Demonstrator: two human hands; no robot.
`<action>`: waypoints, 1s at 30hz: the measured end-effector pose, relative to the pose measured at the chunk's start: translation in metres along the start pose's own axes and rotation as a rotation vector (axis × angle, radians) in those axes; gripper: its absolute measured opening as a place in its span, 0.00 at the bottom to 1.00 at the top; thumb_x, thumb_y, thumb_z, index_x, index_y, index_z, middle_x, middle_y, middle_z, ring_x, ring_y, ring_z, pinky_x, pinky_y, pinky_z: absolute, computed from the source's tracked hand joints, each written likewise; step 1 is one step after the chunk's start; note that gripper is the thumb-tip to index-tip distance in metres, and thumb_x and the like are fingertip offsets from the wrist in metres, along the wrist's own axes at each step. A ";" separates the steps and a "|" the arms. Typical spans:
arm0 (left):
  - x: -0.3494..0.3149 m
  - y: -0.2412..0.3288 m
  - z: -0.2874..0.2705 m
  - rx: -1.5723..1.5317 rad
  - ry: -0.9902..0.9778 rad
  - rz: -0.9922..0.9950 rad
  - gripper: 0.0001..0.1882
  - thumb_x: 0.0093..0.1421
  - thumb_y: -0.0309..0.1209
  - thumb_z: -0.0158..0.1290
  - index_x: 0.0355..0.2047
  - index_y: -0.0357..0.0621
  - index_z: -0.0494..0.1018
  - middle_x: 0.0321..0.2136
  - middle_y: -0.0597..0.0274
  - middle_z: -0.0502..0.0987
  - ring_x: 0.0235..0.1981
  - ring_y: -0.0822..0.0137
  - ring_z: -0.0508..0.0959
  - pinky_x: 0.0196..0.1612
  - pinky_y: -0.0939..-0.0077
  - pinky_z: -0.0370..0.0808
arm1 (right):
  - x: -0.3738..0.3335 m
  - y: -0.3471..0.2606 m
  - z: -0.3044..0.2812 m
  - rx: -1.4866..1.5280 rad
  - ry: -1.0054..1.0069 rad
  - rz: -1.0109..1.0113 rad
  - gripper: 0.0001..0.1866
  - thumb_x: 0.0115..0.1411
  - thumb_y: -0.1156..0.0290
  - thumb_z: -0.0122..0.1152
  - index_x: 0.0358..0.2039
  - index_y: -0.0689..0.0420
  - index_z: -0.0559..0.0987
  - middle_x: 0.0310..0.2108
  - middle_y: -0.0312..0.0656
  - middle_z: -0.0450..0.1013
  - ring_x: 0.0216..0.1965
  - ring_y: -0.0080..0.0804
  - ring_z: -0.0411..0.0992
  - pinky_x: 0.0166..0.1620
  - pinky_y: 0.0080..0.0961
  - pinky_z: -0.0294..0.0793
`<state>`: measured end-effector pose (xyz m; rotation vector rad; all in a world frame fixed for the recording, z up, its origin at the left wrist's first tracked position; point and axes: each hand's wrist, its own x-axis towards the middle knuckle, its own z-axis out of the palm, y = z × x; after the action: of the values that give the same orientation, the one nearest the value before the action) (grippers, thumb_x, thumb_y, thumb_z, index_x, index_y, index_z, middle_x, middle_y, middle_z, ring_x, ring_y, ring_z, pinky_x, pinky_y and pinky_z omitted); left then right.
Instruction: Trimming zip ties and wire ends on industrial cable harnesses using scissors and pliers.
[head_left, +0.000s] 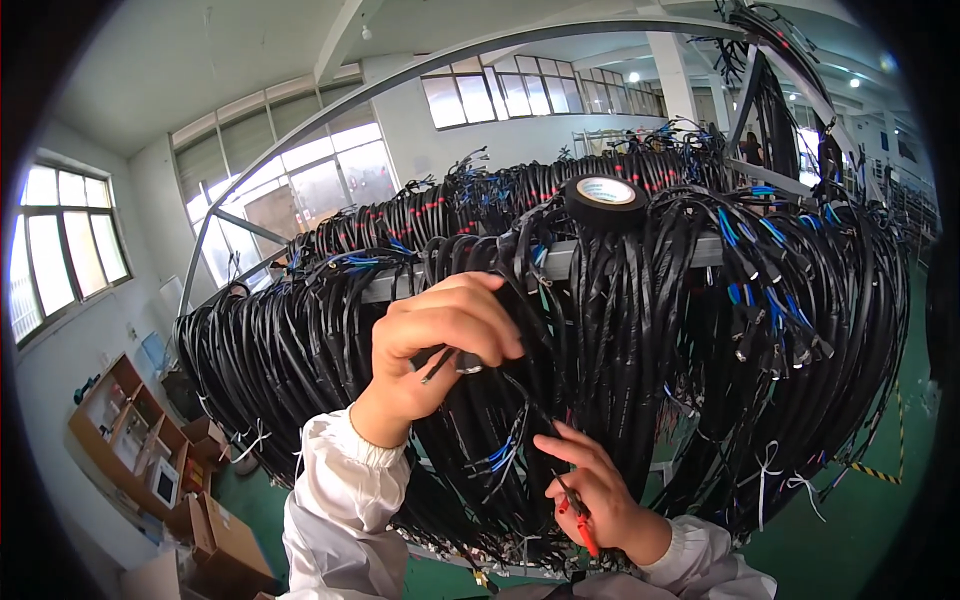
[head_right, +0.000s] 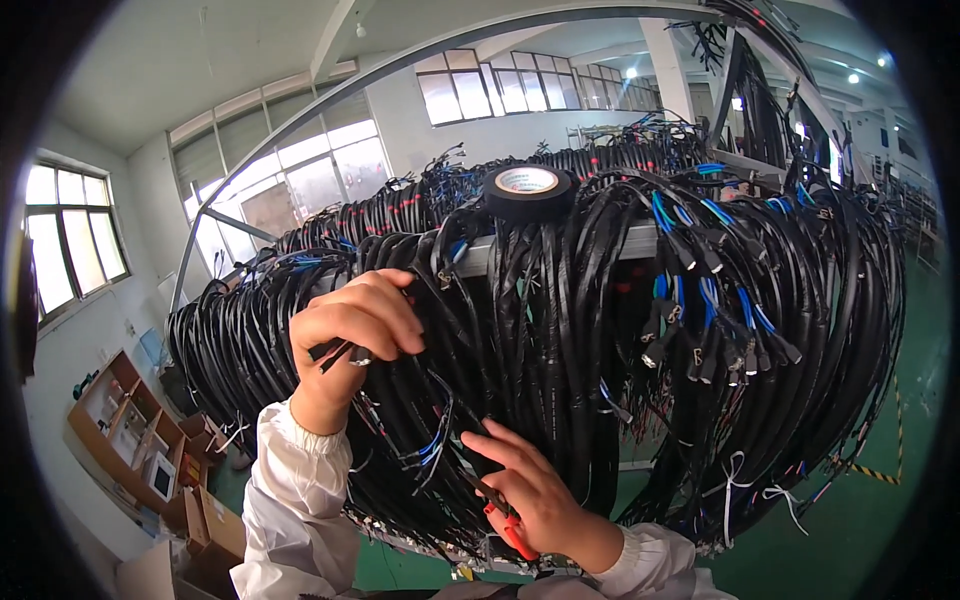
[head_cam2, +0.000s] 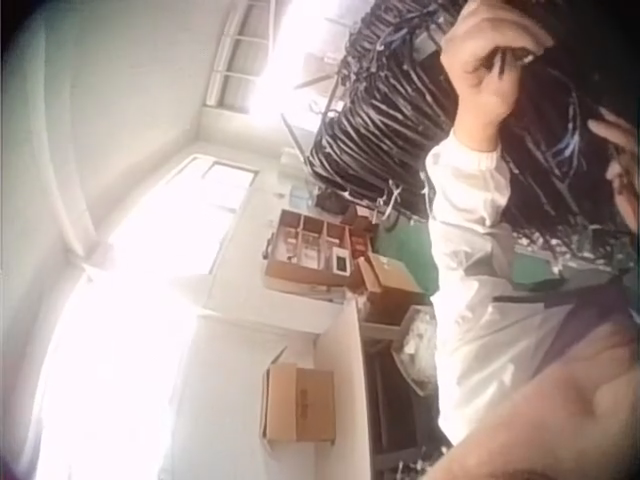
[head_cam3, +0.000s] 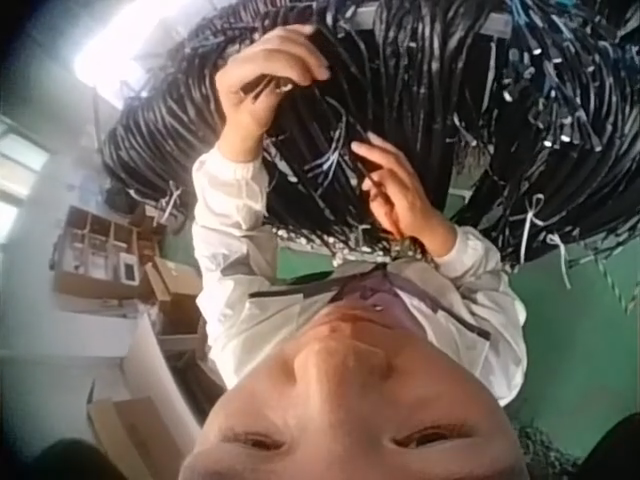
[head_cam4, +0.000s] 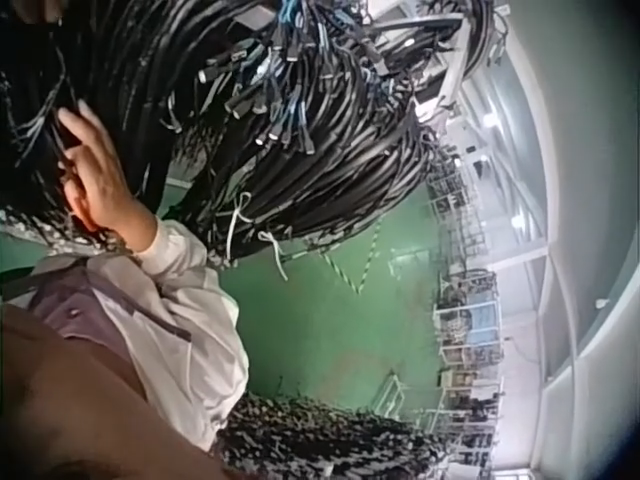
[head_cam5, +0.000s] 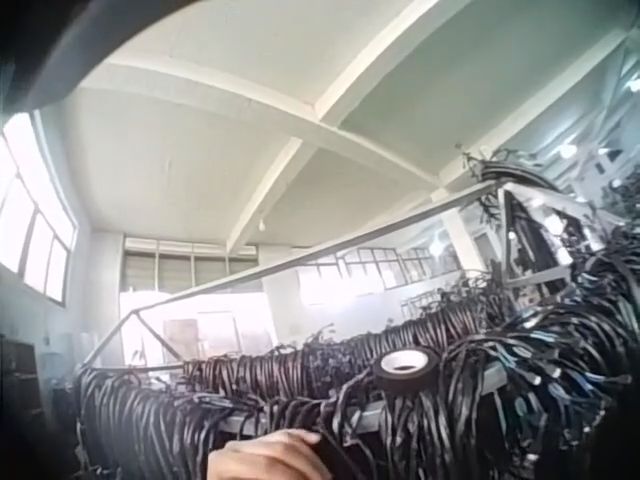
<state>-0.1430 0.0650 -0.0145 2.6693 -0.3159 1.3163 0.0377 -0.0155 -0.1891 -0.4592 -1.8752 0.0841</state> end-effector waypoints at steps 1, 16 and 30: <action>-0.002 -0.001 0.000 -0.007 -0.001 0.001 0.06 0.51 0.24 0.47 0.21 0.41 0.73 0.25 0.58 0.77 0.29 0.61 0.77 0.50 0.59 0.65 | 0.000 0.000 0.001 -0.004 -0.001 -0.002 0.10 0.44 0.84 0.57 0.28 0.63 0.68 0.55 0.54 0.61 0.57 0.58 0.58 0.54 0.43 0.63; -0.011 0.031 -0.045 0.058 -0.193 -0.300 0.09 0.32 0.17 0.42 0.16 0.38 0.70 0.14 0.61 0.71 0.18 0.63 0.70 0.32 0.72 0.66 | 0.021 -0.016 -0.026 -0.036 0.036 -0.038 0.12 0.44 0.85 0.56 0.31 0.62 0.68 0.58 0.58 0.56 0.59 0.56 0.55 0.57 0.43 0.60; 0.065 -0.003 -0.036 0.474 -0.234 -0.557 0.15 0.62 0.33 0.47 0.46 0.40 0.69 0.40 0.57 0.72 0.40 0.62 0.74 0.44 0.68 0.70 | 0.166 -0.007 -0.098 -0.967 0.121 -0.011 0.16 0.51 0.73 0.57 0.40 0.65 0.67 0.41 0.52 0.68 0.46 0.51 0.66 0.49 0.39 0.64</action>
<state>-0.1315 0.0677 0.0586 2.9476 0.7584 0.9913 0.0804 0.0205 -0.0046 -1.0715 -1.6999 -0.8713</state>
